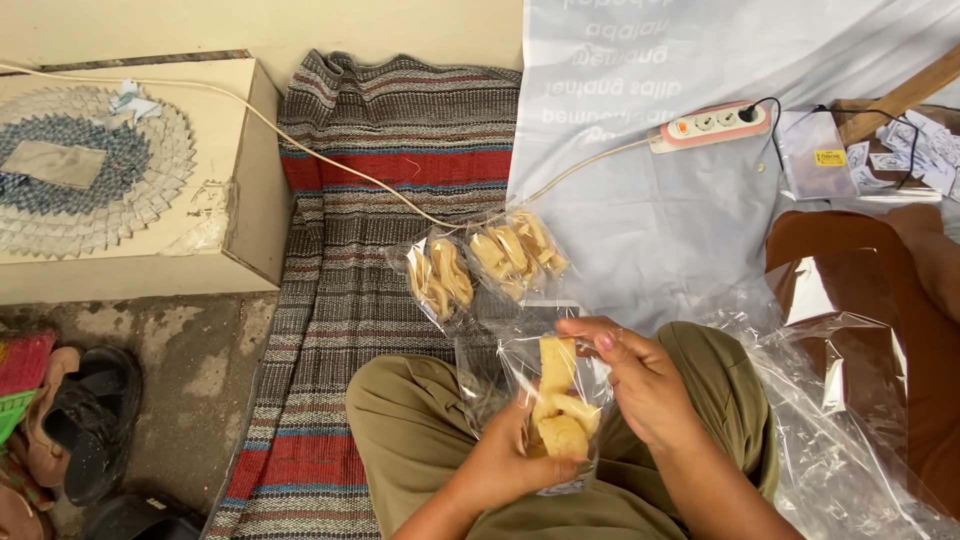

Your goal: The person packs crescent-shaped bakery items into plastic sleeves and then places several filled sleeves into a larger plastic bag by hand.

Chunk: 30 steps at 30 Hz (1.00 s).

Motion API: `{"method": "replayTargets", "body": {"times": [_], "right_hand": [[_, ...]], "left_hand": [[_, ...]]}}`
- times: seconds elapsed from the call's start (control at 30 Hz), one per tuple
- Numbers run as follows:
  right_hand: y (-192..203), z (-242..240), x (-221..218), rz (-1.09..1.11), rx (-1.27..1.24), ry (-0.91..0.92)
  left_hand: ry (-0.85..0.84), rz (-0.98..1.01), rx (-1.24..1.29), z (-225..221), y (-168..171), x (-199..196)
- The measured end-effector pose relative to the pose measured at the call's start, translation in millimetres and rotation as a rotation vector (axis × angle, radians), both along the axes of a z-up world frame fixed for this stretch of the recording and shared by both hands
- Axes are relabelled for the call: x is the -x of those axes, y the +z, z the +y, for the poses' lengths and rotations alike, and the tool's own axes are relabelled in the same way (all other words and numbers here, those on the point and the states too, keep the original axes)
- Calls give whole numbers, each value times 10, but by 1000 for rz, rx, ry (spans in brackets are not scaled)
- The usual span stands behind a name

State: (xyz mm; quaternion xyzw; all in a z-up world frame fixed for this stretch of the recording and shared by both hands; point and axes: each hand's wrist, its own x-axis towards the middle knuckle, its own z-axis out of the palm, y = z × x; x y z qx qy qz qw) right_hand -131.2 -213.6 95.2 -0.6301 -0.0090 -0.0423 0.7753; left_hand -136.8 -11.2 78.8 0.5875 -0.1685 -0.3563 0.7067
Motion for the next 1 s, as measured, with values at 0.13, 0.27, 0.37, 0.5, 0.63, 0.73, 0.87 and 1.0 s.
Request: {"method": "replayTargets", "body": {"times": [0.13,0.27,0.37,0.5,0.63,0.73,0.87,1.0], "right_hand": [[-131,41,69,-8,56,-208],[-150,-247,31,-35,193,-119],[214,-369,33,-170,502,-275],[591,-262,-45,-228,786,-131],[566,-60,-218,-265,933,175],[411,-55,-338,-323,935,146],[304,-91,-523,-255,1043,224],[426,-83,-651,-177,1146,349]], "left_hand": [[86,102,53,-17,27,71],[122,48,13,-52,-19,22],[124,-74,-124,-14,43,-30],[124,-301,-464,-6,203,-88],[29,-352,-465,-22,309,-127],[-20,-48,-273,1,207,-171],[-124,320,83,45,-175,-220],[-165,362,47,14,-146,-200]]}}
